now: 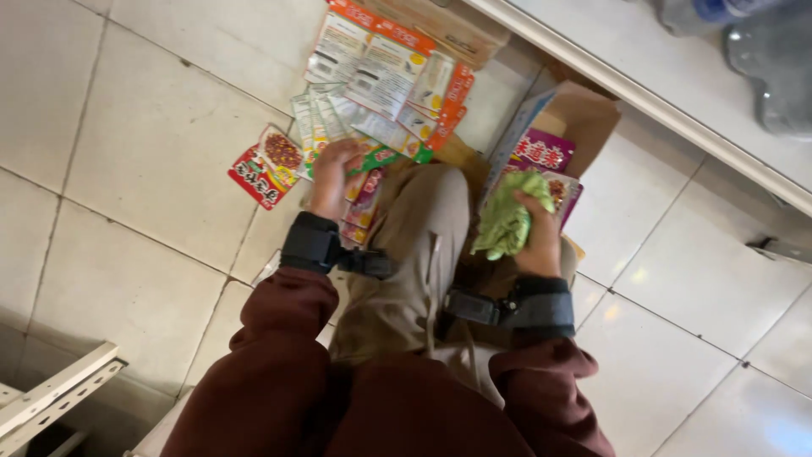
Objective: The person cleans individual product packets by picking them up one by one, wiping them with a cloth, then placing them into a box. The packets are wiped on both sides with the cloth held in one hand while the other hand holds and flips the packet.
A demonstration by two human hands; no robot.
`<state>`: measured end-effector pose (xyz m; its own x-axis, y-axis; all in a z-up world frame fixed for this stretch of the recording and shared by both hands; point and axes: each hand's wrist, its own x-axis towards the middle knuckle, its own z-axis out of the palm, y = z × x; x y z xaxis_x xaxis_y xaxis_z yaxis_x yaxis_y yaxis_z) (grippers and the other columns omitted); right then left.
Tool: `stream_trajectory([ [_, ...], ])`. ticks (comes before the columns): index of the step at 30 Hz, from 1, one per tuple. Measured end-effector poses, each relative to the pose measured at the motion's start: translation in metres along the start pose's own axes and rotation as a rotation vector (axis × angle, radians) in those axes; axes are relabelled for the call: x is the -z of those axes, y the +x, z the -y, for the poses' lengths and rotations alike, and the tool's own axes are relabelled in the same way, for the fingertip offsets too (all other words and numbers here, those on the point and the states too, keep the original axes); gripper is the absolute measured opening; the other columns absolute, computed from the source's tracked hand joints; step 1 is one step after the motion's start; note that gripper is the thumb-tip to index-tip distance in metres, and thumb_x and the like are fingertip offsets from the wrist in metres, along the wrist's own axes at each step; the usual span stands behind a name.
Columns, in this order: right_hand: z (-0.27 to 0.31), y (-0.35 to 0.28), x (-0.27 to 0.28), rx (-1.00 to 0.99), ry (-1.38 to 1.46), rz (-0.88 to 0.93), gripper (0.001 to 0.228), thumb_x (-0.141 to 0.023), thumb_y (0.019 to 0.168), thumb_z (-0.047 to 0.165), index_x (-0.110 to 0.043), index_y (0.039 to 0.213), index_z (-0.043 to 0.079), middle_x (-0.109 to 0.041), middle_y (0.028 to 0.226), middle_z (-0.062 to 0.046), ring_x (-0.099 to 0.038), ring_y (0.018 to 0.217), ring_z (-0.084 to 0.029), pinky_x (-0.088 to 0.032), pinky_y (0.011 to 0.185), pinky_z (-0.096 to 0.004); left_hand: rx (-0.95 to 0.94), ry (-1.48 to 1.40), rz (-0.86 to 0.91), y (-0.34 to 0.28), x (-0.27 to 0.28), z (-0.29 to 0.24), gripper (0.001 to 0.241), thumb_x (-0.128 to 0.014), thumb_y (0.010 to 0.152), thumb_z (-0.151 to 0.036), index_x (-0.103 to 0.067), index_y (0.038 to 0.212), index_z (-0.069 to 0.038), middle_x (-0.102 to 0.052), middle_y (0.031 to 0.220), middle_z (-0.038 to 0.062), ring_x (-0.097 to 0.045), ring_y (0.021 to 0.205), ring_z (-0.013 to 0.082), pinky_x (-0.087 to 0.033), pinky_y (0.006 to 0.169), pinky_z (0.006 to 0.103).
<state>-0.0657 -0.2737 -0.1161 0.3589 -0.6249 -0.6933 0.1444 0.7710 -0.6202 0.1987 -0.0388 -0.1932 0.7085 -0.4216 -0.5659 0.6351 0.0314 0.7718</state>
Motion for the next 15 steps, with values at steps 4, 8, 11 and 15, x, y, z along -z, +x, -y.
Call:
stream_trajectory([
  [4,-0.085,0.035,-0.061,-0.149,-0.272,0.429,0.037,-0.069,0.087,0.01,-0.064,0.123,0.001,-0.072,0.111,-0.014,-0.069,0.102,-0.027,-0.057,0.091,-0.042,0.137,0.002,-0.218,0.031,0.119,0.028,0.027,-0.059,0.089,-0.026,-0.068,0.112,-0.015,-0.068,0.112,0.0,-0.065,0.103,0.0147,-0.055,0.079,0.0325],
  [8,-0.196,0.051,-0.072,0.34,-0.665,0.796,0.06,-0.073,0.081,0.001,-0.052,0.136,0.005,-0.062,0.126,-0.01,-0.06,0.117,-0.021,-0.051,0.101,-0.036,0.346,0.003,-0.376,0.058,0.207,0.085,0.025,-0.064,0.096,-0.031,-0.065,0.111,-0.011,-0.063,0.108,0.003,-0.062,0.097,0.0187,-0.056,0.077,0.0353],
  [11,-0.25,0.072,-0.072,-0.174,-0.274,0.663,0.048,-0.071,0.085,0.003,-0.062,0.131,0.008,-0.067,0.124,-0.011,-0.063,0.116,-0.023,-0.054,0.101,-0.038,0.356,-0.039,-0.372,0.067,0.232,0.107,0.028,-0.064,0.101,-0.029,-0.06,0.117,-0.006,-0.058,0.104,0.006,-0.063,0.092,0.0215,-0.055,0.072,0.0385],
  [15,-0.25,0.078,-0.08,0.574,-1.177,0.744,0.059,-0.081,0.069,0.005,-0.062,0.125,0.006,-0.066,0.121,-0.015,-0.062,0.116,-0.026,-0.05,0.1,-0.038,0.453,0.015,-0.412,0.09,0.237,0.125,0.036,-0.057,0.092,-0.023,-0.06,0.128,-0.017,-0.064,0.112,-0.003,-0.067,0.089,0.0175,-0.055,0.069,0.0353],
])
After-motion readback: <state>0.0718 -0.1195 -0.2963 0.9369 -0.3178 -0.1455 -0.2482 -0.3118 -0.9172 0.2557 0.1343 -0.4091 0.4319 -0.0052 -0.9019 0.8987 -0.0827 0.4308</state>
